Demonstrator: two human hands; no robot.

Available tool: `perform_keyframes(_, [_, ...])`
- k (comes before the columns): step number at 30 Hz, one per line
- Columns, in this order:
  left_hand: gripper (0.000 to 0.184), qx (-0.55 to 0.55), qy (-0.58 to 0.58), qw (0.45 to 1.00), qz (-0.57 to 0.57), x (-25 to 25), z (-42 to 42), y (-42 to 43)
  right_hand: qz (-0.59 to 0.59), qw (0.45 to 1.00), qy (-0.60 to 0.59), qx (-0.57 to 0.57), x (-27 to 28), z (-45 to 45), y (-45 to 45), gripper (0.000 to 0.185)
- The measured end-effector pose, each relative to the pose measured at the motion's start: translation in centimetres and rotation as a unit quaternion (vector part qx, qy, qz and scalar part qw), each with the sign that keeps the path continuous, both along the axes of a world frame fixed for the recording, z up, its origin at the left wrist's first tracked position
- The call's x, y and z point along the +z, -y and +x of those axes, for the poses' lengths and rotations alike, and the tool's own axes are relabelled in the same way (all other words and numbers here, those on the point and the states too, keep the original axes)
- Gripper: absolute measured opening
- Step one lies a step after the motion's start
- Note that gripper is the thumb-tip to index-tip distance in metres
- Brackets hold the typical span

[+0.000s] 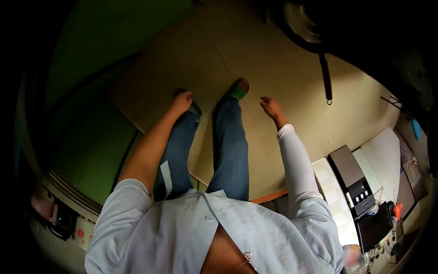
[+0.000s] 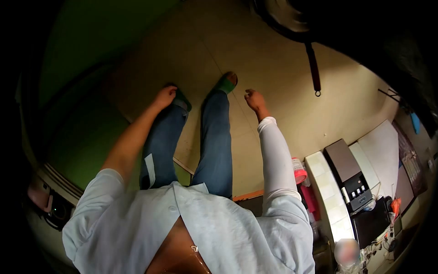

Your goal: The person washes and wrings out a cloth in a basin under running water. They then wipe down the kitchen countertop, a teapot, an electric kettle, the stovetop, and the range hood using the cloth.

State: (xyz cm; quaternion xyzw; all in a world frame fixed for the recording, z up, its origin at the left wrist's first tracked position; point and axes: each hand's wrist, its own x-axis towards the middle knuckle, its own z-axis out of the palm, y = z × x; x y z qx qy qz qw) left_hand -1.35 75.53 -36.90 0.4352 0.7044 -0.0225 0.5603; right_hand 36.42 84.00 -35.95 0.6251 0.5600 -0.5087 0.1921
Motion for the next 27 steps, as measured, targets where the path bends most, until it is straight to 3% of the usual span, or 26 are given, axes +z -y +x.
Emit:
perform_keyframes(2, [0.033, -0.020, -0.014, 1.000, -0.016, -3.2, 2.4, 0.4, -0.032, 0.999, -0.018, -0.035, -3.3, -0.6, 1.4, 0.040])
perform_keyframes(5, [0.037, -0.055, 0.028, 0.989, -0.137, -8.6, 5.9, 1.5, -0.057, 0.995, -0.039, -0.077, -10.2, -1.0, 4.4, 0.046])
perform_keyframes(7, [0.046, -0.039, 0.049, 0.993, -0.104, -10.3, 7.9, 2.5, -0.073, 0.993, -0.032, -0.092, -14.1, -1.6, 6.4, 0.050])
perform_keyframes(10, [0.060, -0.013, 0.096, 0.985, -0.141, -13.1, 10.6, 2.9, -0.119, 0.983, -0.026, -0.134, -18.3, -2.2, 8.8, 0.063])
perform_keyframes(12, [0.066, -0.008, 0.095, 0.987, -0.132, -15.5, 12.3, 4.0, -0.203, 0.956, -0.062, -0.201, -20.3, -2.5, 10.1, 0.069])
perform_keyframes(14, [0.073, -0.004, 0.091, 0.988, -0.120, -18.0, 13.8, 5.2, -0.141, 0.971, -0.083, -0.175, -22.1, -2.4, 11.7, 0.062])
perform_keyframes(17, [0.081, 0.074, 0.187, 0.966, -0.163, -20.4, 15.7, 5.9, -0.242, 0.920, -0.157, -0.266, -21.9, -1.5, 10.5, 0.041])
perform_keyframes(20, [0.066, -0.005, 0.170, 0.957, -0.235, -19.0, 15.4, 3.5, -0.310, 0.918, -0.153, -0.196, -20.9, -0.5, 8.9, 0.050])
perform_keyframes(21, [0.058, 0.125, 0.268, 0.918, -0.265, -18.4, 14.5, 3.2, -0.309, 0.918, -0.152, -0.197, -19.8, -0.5, 7.8, 0.050])
perform_keyframes(24, [0.058, 0.065, 0.329, 0.884, -0.325, -21.0, 12.5, 4.4, -0.404, 0.896, -0.119, -0.137, -18.3, -0.2, 5.9, 0.058])
perform_keyframes(25, [0.058, 0.065, 0.329, 0.884, -0.325, -19.3, 12.4, 2.9, -0.427, 0.887, -0.099, -0.142, -19.0, 0.1, 6.4, 0.061])
perform_keyframes(27, [0.055, 0.306, 0.237, 0.861, -0.330, -16.6, 11.7, 0.8, -0.413, 0.882, -0.104, -0.200, -20.0, 0.8, 7.3, 0.065])
